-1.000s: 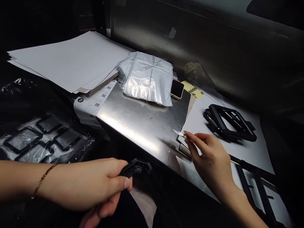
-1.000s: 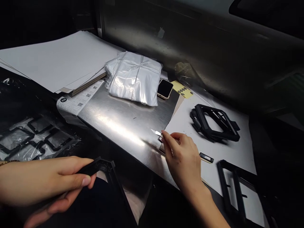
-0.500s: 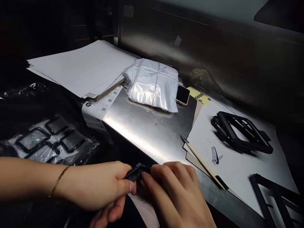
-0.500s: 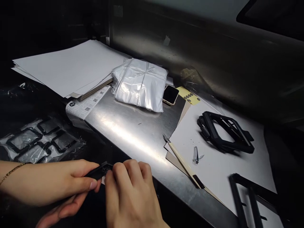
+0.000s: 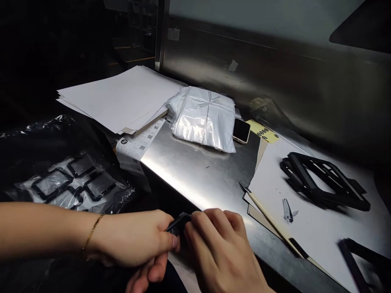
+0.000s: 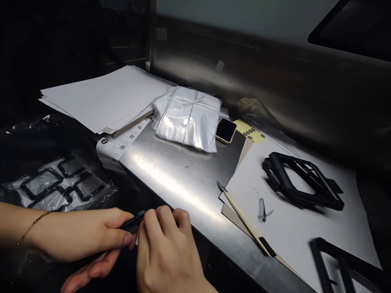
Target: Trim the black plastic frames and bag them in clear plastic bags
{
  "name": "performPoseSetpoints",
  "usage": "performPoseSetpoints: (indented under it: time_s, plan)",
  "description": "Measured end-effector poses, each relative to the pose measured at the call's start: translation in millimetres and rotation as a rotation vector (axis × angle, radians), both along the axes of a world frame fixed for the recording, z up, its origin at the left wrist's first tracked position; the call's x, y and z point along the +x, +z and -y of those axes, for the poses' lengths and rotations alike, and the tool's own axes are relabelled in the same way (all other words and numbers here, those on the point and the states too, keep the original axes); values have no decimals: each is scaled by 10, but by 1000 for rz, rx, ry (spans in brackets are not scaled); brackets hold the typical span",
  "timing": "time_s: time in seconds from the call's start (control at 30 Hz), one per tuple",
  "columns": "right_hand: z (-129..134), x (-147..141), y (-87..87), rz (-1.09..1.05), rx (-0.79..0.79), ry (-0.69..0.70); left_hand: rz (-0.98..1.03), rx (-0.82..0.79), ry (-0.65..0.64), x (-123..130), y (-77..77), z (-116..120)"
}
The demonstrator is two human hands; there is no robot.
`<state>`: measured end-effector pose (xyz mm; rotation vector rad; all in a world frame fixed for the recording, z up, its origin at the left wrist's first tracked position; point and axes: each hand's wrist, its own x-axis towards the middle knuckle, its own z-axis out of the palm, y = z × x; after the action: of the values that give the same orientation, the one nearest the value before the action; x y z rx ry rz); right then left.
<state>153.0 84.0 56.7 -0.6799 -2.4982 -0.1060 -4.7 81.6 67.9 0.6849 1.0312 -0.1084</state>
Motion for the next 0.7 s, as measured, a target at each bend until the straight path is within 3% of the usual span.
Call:
performPoseSetpoints:
  time_s: [0.2,0.43,0.63,0.7]
  plan:
    - [44,-2,-57,27,25,-58,15,-32,44,-24,-19,57]
    - [79,320,-32,37,19,-173,137,25,51,-119,53,77]
    - [152,710,-90,77,-152,-313,171,95,55,-160,53,94]
    - [190,781,-50,102,-195,-294,136,84,25,-138,51,73]
